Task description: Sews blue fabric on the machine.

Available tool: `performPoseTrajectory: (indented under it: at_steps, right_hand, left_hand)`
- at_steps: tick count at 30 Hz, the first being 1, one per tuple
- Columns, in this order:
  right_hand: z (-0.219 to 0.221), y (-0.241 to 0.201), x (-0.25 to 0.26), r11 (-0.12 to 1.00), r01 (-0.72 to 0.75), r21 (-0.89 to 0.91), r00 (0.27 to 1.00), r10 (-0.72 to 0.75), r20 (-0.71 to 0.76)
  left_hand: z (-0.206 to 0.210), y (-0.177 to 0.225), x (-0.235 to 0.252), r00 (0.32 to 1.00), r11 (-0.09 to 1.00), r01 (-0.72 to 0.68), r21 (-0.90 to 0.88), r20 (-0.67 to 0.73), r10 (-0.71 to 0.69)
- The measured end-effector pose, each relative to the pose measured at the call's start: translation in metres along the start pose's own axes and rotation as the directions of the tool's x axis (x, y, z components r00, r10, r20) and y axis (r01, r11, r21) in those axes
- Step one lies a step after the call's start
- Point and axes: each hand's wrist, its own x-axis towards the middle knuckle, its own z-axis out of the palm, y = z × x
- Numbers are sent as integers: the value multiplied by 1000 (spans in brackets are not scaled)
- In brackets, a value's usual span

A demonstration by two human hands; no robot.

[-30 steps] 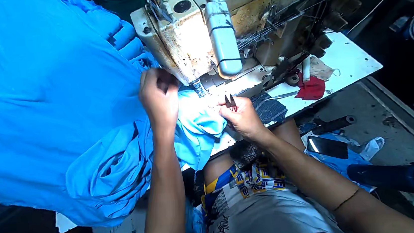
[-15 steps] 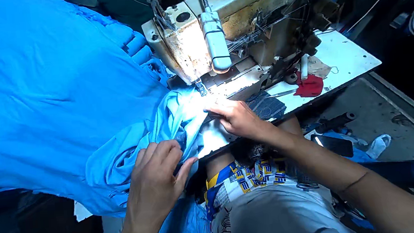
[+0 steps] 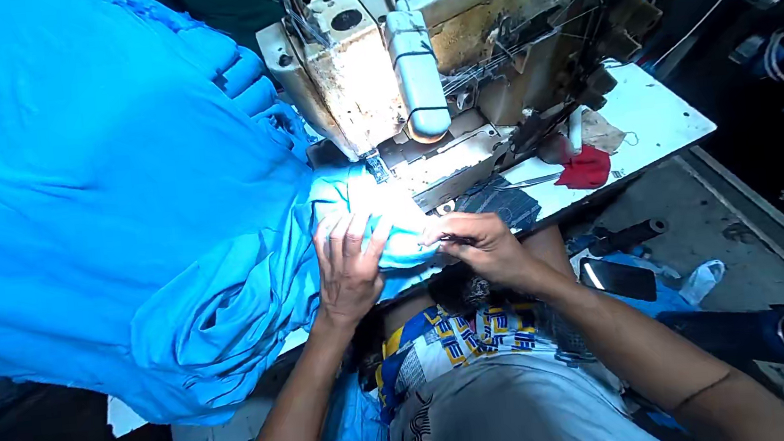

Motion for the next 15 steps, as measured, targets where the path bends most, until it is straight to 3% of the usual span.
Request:
performPoseTrajectory:
  at_steps: [4, 10, 15]
  right_hand:
    - [5, 2, -11, 995, -89, 47, 993, 92, -69]
    - [3, -3, -12, 983, -133, 130, 984, 147, -105]
    - [5, -1, -12, 977, -150, 152, 977, 170, -128]
  left_hand:
    - [-8, -14, 8, 994, 995, -101, 0, -43, 101]
    - [-43, -8, 36, 971, 985, -168, -39, 167, 172]
    - [-49, -9, 41, 956, 987, -159, -34, 243, 162]
